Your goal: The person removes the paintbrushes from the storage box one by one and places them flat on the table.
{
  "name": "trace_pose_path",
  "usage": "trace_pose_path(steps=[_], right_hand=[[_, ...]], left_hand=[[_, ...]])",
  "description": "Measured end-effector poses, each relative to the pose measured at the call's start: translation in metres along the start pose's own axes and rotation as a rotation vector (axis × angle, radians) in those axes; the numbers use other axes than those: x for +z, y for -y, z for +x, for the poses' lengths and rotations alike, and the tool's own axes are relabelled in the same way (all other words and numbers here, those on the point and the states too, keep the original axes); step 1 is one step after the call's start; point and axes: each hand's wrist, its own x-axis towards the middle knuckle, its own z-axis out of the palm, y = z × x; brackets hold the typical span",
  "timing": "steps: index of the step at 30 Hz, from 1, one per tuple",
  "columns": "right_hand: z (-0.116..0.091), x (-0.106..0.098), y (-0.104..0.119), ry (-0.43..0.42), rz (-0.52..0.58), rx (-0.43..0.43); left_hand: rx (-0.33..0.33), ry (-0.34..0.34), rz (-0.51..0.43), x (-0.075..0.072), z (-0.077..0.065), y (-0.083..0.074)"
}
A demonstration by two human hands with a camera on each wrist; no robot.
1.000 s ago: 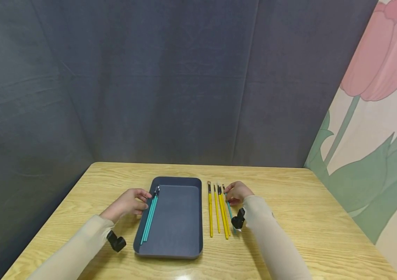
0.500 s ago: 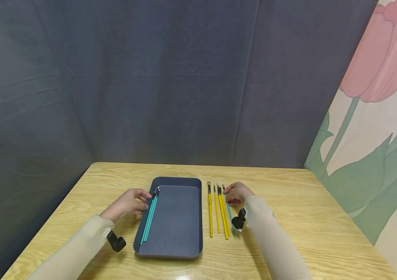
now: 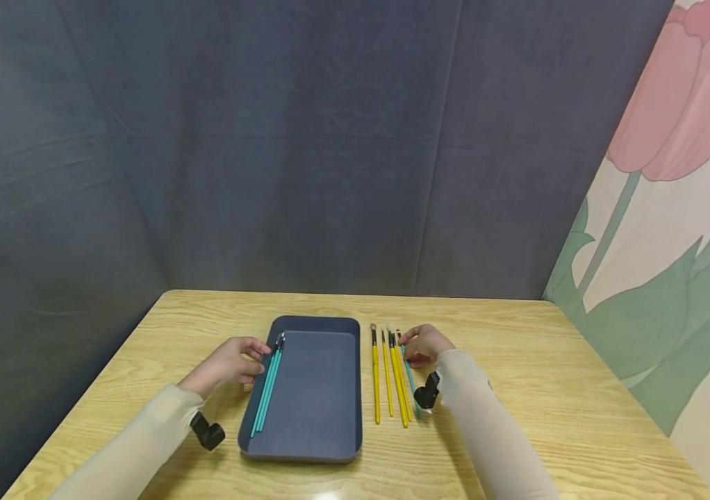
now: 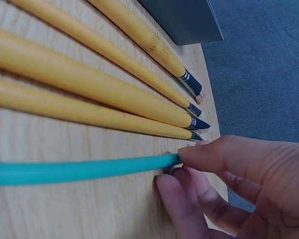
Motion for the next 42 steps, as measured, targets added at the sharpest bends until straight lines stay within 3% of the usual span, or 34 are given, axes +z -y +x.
trace_pose_path(steps=[20,27,34,42], right_hand=[[0.001,-0.002,0.000,-0.011,0.022,0.018],[-0.001,-0.005,0.003,-0.022,0.065,-0.012],[-0.007,-0.002,0.023,0.016,0.076,-0.072],[-0.022,0.022,0.055,0.091,0.063,-0.151]], left_hand=[[-0.011,-0.005,0.007,0.000,0.001,-0.001],[-0.005,-0.002,0.009,-0.001,-0.001,-0.001],[-0.006,-0.006,-0.001,0.000,-0.001,-0.002],[-0.002,-0.002,-0.004,0.000,0.001,-0.001]])
